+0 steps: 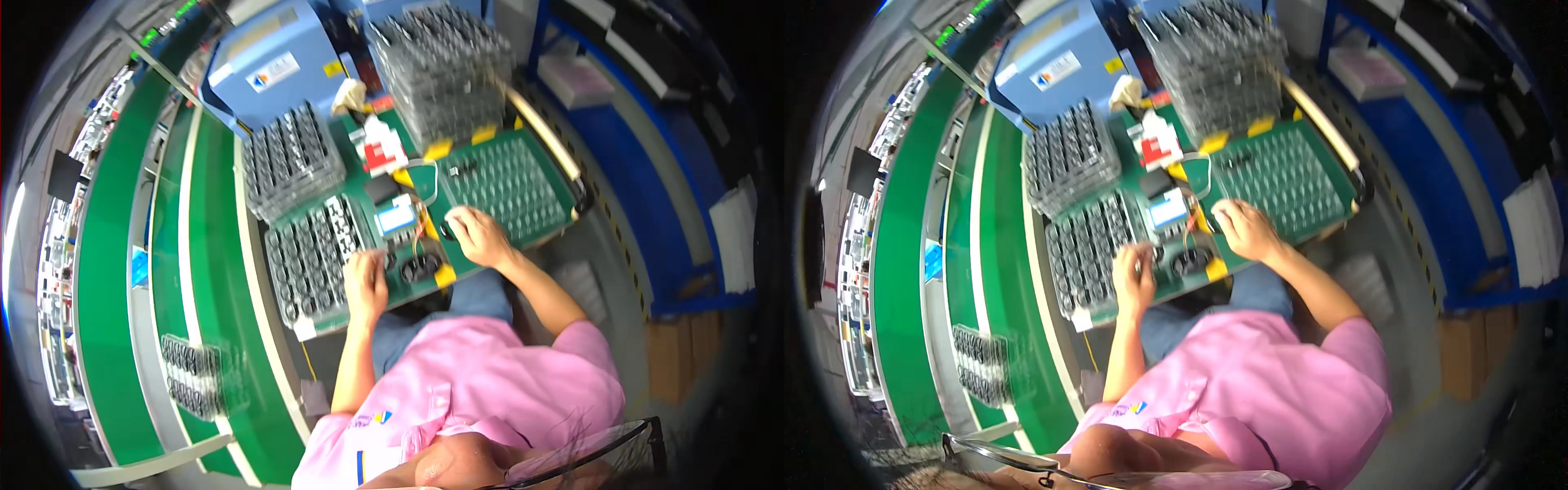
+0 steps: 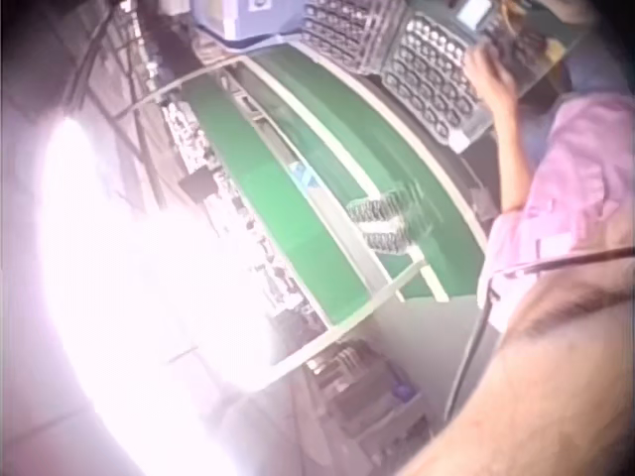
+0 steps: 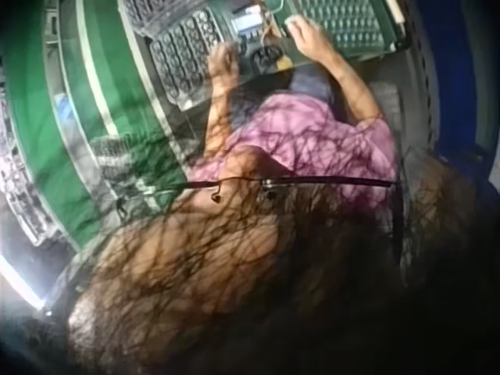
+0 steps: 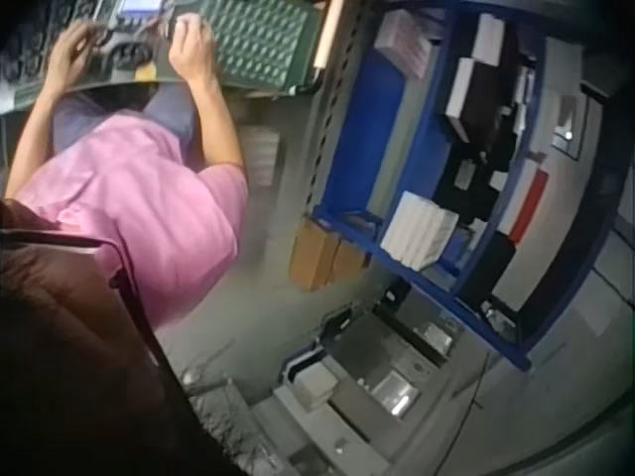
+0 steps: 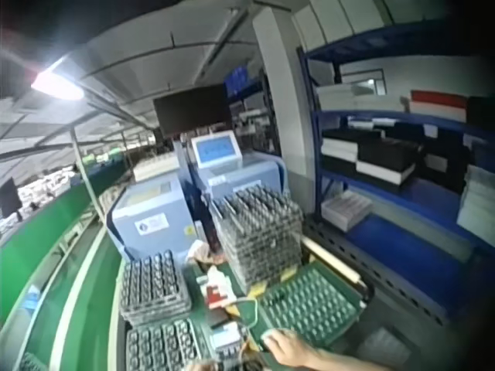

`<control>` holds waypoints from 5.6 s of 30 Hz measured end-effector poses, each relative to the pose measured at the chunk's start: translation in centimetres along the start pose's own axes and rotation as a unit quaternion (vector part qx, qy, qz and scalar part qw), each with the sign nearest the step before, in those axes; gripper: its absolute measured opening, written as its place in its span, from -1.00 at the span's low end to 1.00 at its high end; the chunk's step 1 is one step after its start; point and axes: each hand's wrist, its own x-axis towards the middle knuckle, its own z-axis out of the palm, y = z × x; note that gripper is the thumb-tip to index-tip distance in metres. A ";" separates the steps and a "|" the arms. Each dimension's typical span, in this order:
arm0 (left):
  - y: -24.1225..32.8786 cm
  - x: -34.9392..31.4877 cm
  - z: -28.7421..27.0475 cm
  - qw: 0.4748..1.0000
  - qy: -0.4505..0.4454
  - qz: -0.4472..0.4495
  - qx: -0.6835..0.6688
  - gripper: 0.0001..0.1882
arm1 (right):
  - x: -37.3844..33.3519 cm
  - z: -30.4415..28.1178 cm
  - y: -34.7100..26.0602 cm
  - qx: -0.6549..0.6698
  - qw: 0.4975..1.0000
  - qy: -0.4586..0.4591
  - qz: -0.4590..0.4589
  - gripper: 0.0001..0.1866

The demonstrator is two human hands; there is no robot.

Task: Testing electronic components by plugging them into a test fixture and monitoring results on a multimeter.

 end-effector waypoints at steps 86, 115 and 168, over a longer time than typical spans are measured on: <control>1.1 0.3 2.3 0.976 -0.211 -0.029 -0.034 -0.64 | -1.4 4.6 0.2 0.208 0.976 -0.026 0.056 -0.80; 2.4 14.6 19.1 0.967 -0.236 0.091 -0.035 -0.64 | 3.5 -2.5 14.8 -0.020 0.998 0.067 0.005 -0.84; -1.2 -0.2 1.6 0.996 0.039 -0.007 -0.083 -0.78 | 11.0 -11.1 9.3 0.143 0.988 0.060 0.008 -0.74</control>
